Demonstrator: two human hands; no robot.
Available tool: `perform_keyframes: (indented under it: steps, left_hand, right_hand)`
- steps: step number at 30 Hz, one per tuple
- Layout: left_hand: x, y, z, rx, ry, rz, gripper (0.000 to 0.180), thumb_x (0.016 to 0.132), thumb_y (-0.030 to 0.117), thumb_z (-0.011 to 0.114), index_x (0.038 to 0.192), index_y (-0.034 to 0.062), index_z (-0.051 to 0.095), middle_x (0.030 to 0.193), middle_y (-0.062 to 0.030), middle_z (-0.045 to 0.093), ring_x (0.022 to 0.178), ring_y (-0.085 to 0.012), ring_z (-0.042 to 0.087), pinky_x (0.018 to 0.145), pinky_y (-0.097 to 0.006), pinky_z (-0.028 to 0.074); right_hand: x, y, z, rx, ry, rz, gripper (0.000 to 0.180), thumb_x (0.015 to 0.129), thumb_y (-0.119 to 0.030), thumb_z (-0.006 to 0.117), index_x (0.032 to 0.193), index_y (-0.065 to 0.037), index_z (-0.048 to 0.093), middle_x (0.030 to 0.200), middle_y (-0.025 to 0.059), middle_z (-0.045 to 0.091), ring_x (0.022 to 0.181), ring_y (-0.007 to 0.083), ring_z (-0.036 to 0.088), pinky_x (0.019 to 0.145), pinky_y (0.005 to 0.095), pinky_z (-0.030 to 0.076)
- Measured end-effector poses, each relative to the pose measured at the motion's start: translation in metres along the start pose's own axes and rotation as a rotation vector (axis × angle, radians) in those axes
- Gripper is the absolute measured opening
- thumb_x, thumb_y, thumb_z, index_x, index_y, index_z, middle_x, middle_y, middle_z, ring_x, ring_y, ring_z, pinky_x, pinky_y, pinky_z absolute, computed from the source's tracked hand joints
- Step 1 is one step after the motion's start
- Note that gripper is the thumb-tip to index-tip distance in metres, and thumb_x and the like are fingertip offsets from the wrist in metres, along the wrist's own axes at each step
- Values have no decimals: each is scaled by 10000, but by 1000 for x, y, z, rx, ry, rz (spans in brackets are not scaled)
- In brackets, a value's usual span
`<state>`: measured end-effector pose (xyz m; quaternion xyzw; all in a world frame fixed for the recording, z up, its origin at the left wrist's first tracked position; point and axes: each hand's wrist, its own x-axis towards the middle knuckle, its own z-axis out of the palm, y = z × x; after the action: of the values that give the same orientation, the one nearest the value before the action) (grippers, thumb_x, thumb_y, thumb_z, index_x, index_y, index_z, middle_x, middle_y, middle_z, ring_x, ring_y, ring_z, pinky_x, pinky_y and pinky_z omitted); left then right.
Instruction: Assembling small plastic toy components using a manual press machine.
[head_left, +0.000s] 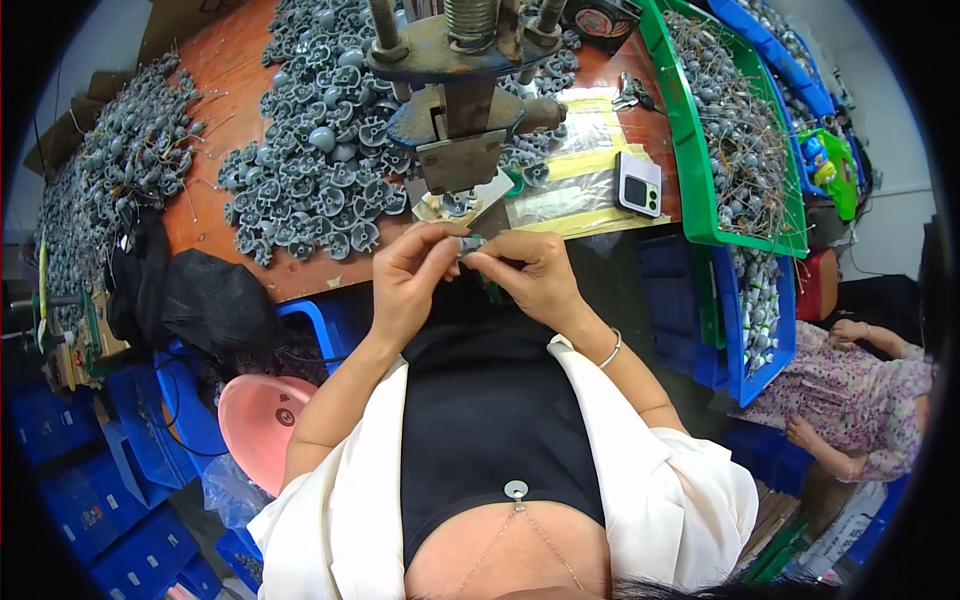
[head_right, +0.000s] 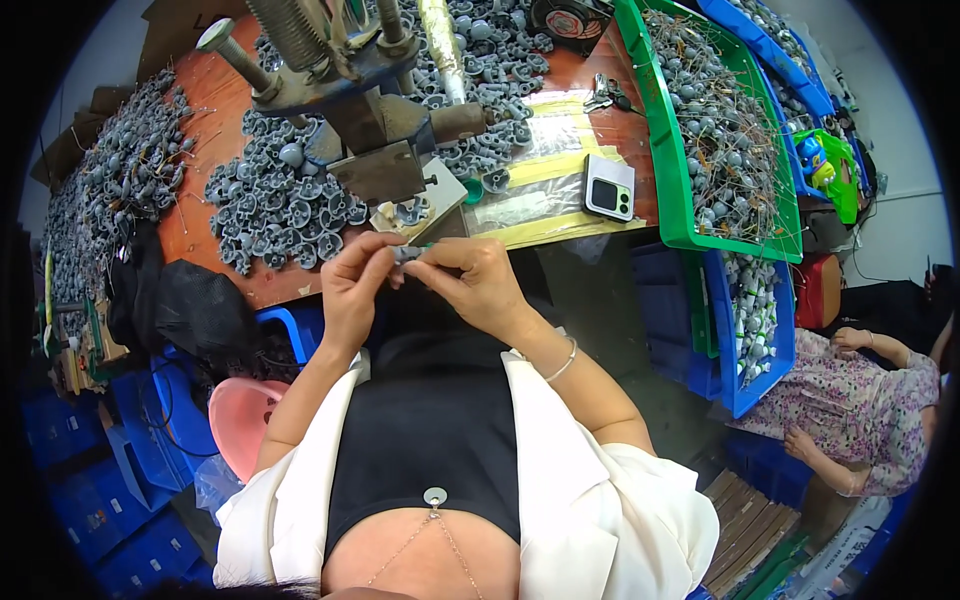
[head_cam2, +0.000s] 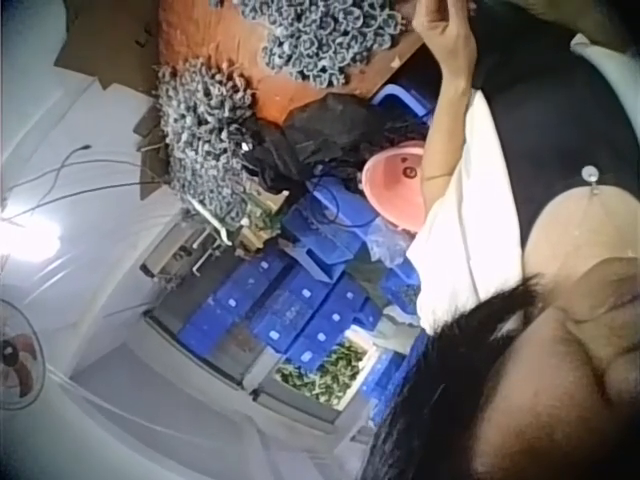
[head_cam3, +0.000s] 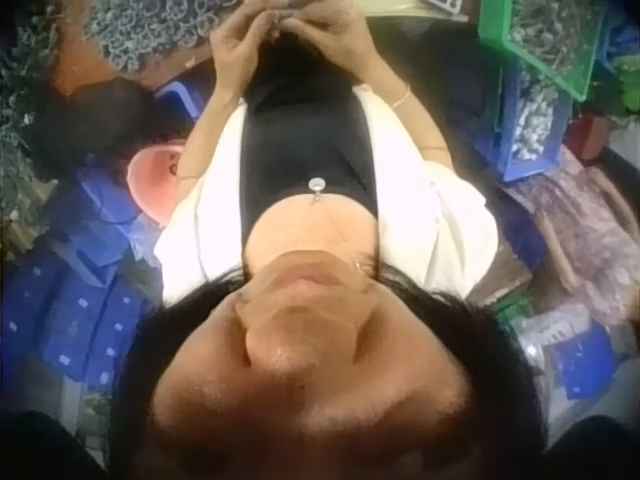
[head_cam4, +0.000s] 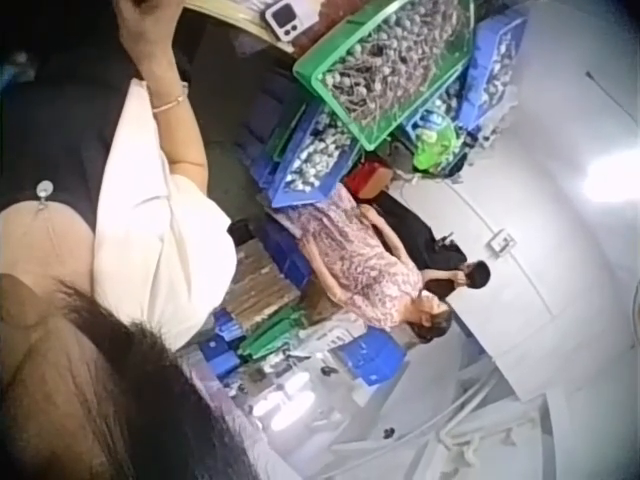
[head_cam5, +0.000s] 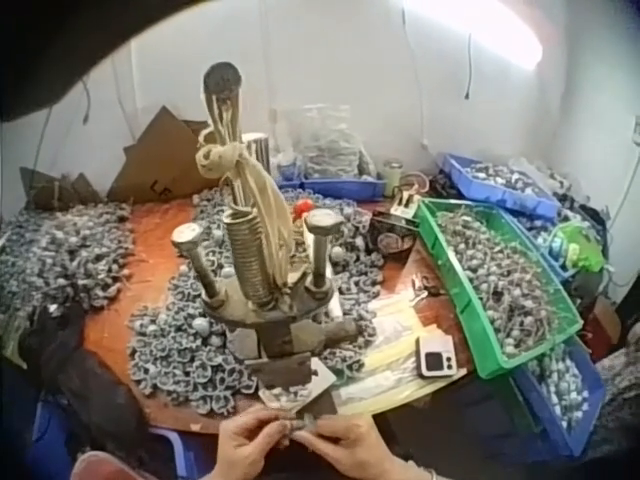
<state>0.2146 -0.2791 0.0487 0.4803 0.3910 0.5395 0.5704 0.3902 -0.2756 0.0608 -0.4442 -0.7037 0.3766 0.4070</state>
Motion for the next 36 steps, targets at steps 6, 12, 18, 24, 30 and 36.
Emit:
perform_keyframes:
  steps: [6,12,18,24,30,36]
  left_hand:
    - [2,6,-2,711,-179,684,337,716,38,722,1049,35,670,768,-90,593,592,-191,543,525,-270,434]
    - [-9,6,-17,51,305,411,163,934,85,504,931,-46,601,805,-141,666,531,-110,535,453,-237,408]
    - [-5,8,-3,21,418,371,301,964,55,435,1243,-57,452,1043,-187,636,756,-175,640,677,-253,504]
    - [4,1,-6,1124,40,526,613,727,-37,639,1300,-24,423,1273,-154,509,1197,-325,472,1039,-471,324]
    - [6,-25,-20,1148,10,519,380,696,14,692,1068,20,618,1183,-112,562,1078,-321,531,898,-426,432]
    - [2,-10,-18,1114,-7,564,321,694,30,706,1010,36,650,987,-80,619,837,-267,598,684,-363,477]
  right_hand:
    - [-4,13,-10,1301,-319,714,188,915,-239,590,954,-56,609,717,28,615,510,37,498,472,165,380]
    - [1,21,-4,857,76,413,154,915,-158,575,965,-16,604,724,4,585,626,63,536,544,194,412]
    - [6,22,0,485,-4,334,99,931,-100,528,931,-12,573,748,3,594,684,42,548,566,183,419]
    - [14,31,14,450,61,279,83,931,-76,520,951,-13,570,770,10,613,698,51,567,609,183,443]
    - [13,38,20,371,65,241,77,902,-23,548,971,3,572,812,25,628,769,75,607,674,210,477]
    - [14,27,15,156,-6,73,126,866,3,575,989,30,565,821,54,646,777,89,623,681,222,478]
